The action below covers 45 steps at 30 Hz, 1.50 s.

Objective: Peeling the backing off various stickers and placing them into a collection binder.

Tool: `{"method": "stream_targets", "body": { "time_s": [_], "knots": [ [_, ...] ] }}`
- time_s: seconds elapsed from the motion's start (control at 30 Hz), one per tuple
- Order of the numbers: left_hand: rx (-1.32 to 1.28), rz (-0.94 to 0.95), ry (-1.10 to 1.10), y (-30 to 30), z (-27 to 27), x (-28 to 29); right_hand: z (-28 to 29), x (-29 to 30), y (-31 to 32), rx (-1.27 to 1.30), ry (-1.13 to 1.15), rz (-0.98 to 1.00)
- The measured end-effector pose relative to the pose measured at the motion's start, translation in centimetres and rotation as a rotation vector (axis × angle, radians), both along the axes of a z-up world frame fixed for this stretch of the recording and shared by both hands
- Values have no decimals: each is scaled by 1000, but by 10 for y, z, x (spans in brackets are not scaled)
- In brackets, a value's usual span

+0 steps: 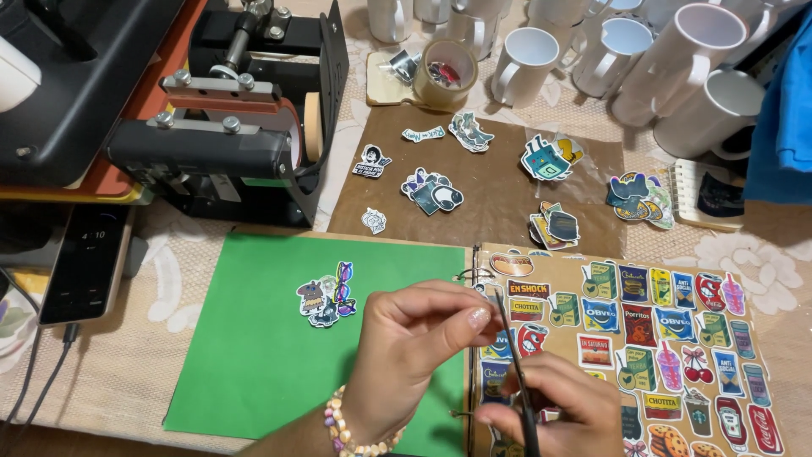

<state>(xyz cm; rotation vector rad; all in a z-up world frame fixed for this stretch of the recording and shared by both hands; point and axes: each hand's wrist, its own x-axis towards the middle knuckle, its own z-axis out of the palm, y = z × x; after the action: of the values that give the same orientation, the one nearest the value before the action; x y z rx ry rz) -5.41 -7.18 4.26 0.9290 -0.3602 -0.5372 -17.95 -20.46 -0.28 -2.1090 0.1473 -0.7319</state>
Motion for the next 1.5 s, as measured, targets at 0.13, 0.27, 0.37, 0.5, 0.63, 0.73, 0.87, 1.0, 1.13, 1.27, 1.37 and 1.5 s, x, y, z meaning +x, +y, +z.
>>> {"method": "stream_targets", "body": {
  "time_s": [0.13,0.27,0.37,0.5,0.63,0.73,0.87,1.0,1.13,1.27,1.37,1.5],
  "knots": [
    [-9,44,-144,12,-2,6,6,-1,-7,-265,-129,-86],
    [372,138,-345,32,10,21,16,-7,-10,-789,48,-287],
    [476,60,-505,38,20,31,19,-11,-11,-923,113,-329],
    [586,-12,-564,33,26,39,12,-16,-18,-1112,191,-277],
    [594,-3,-591,28,23,45,7,-16,-18,-1095,198,-233],
    [617,17,-589,28,20,48,3,-13,-17,-1118,195,-247],
    [621,28,-600,30,16,50,-5,-9,-15,-1090,209,-204],
    [587,11,-575,32,6,52,-13,-5,-11,-1031,427,-82],
    [526,4,-473,32,-4,57,-22,4,-5,-840,769,29],
    [495,71,-464,30,-11,62,-33,17,7,-514,825,353],
    [499,128,-511,26,-16,65,-29,29,17,-520,791,399],
    [556,247,-599,25,-24,67,-13,42,15,-589,847,521]
  ]
}}
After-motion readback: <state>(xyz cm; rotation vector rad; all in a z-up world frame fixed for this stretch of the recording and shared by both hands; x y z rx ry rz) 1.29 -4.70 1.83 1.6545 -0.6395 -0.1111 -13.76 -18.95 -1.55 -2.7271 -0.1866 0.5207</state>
